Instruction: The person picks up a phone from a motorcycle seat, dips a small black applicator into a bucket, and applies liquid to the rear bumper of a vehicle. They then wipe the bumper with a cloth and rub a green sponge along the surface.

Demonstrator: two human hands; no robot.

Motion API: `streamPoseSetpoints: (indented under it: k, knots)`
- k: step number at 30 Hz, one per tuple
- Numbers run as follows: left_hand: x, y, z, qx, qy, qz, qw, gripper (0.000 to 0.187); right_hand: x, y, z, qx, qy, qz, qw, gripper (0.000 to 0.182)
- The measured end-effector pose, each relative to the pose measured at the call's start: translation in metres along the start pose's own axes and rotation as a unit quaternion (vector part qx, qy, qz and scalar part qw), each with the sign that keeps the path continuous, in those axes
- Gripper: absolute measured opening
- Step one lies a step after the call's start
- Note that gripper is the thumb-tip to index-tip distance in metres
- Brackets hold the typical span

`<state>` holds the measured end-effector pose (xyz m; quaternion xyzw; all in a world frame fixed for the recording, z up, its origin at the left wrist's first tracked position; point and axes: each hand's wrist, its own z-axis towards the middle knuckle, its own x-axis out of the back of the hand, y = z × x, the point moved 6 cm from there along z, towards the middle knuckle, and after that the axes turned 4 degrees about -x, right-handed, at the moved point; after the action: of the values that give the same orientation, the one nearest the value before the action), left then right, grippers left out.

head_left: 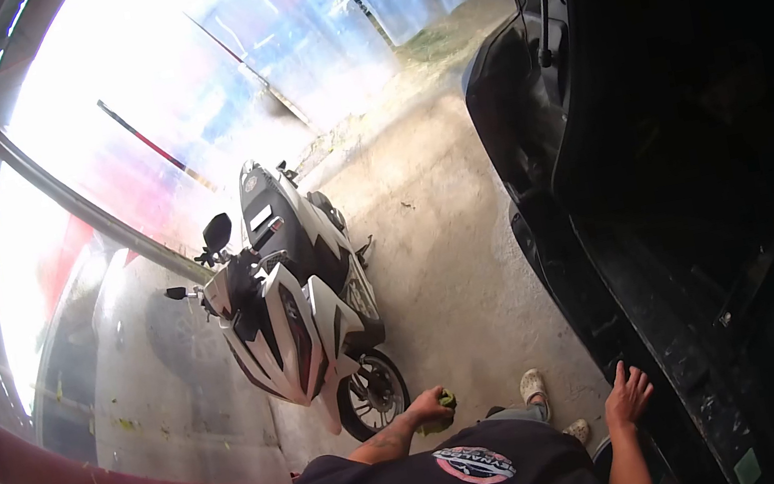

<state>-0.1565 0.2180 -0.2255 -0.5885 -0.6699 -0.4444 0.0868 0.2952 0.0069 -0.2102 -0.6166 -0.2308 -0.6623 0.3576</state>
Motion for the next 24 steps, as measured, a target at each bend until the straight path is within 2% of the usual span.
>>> streamPoseSetpoints:
  k: [4, 10, 13, 16, 19, 24]
  knots:
    - [-0.005, -0.007, 0.0, 0.003, -0.013, -0.007, 1.0, 0.059, 0.004, 0.005, 0.029, -0.051, 0.003, -0.002, 0.999, 0.042]
    - [-0.002, -0.007, 0.0, 0.011, -0.006, -0.009, 1.0, 0.062, -0.01, 0.001, -0.009, -0.007, 0.005, 0.005, 1.0, 0.043]
    - [-0.004, -0.007, 0.0, 0.013, -0.013, 0.013, 1.0, 0.062, -0.006, 0.004, 0.005, -0.001, 0.019, -0.005, 1.0, 0.045]
    - [-0.006, -0.006, -0.003, 0.006, -0.01, 0.009, 1.0, 0.062, 0.002, 0.007, 0.032, -0.057, -0.029, -0.013, 0.998, 0.045]
    - [-0.003, -0.001, 0.0, 0.001, -0.012, 0.007, 1.0, 0.062, -0.009, 0.008, 0.023, -0.045, 0.004, -0.013, 0.999, 0.044]
    - [-0.003, -0.001, -0.002, 0.011, -0.005, 0.018, 1.0, 0.058, -0.007, 0.004, 0.005, -0.015, 0.004, -0.008, 1.0, 0.045]
